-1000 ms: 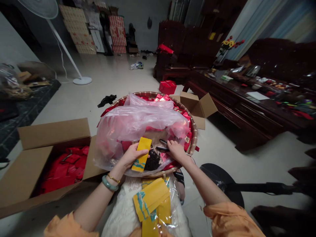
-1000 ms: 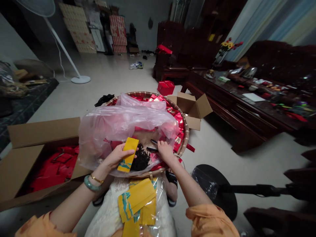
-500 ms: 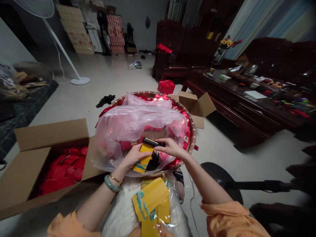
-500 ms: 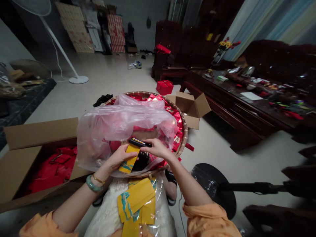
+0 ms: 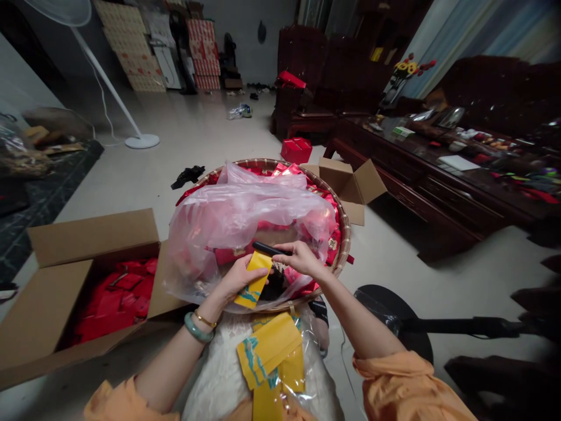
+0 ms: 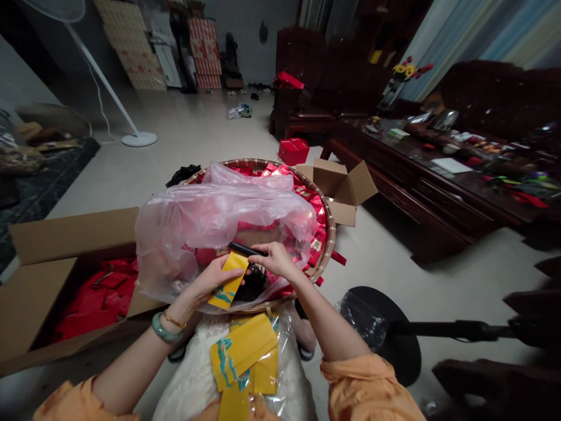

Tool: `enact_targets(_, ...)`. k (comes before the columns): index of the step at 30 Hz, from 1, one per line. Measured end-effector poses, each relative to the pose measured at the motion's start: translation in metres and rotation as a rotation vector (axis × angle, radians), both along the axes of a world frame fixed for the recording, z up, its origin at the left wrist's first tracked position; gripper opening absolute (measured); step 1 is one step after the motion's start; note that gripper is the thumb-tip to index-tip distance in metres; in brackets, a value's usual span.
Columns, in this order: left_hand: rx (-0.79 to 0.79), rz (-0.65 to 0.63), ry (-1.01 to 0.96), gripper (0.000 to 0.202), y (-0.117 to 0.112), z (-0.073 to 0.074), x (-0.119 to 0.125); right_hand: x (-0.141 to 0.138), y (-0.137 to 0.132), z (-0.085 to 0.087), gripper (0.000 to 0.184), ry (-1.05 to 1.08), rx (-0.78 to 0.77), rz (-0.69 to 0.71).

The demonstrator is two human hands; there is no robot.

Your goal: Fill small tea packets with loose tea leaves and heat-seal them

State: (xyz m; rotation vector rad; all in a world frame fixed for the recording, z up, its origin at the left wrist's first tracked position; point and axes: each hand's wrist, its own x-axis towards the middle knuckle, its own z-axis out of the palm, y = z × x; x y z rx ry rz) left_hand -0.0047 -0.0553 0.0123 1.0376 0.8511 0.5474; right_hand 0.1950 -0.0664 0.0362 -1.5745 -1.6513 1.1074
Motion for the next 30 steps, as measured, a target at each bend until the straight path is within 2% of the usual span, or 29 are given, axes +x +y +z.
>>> enact_targets(6,-0.001,-0.005,0.014,0.049,0.001,0.001,-0.001,-0.001,0.001,-0.005,0.038,0.041,0.001,-0.018)
enact_targets(10,0.008,0.0,0.033,0.049,0.001,0.002,-0.001,0.004,0.0,0.0,0.048,0.112,-0.08,0.001)
enact_targets(14,0.007,0.008,0.049,0.052,0.001,0.006,-0.001,0.011,-0.002,0.008,0.057,0.223,-0.167,-0.049)
enact_targets(18,0.011,0.011,0.057,0.049,0.001,0.007,0.0,0.008,-0.003,0.009,0.057,0.208,-0.181,-0.044)
enact_targets(24,0.019,-0.01,0.035,0.047,-0.002,0.008,0.003,-0.003,0.0,0.002,0.046,0.164,-0.105,0.01)
enact_targets(26,0.012,0.035,-0.002,0.049,-0.001,0.011,0.004,-0.004,0.0,0.0,0.045,0.139,-0.075,0.0)
enact_targets(30,-0.016,0.223,-0.17,0.053,0.008,0.015,0.01,-0.005,0.0,-0.003,0.044,0.122,-0.022,0.012)
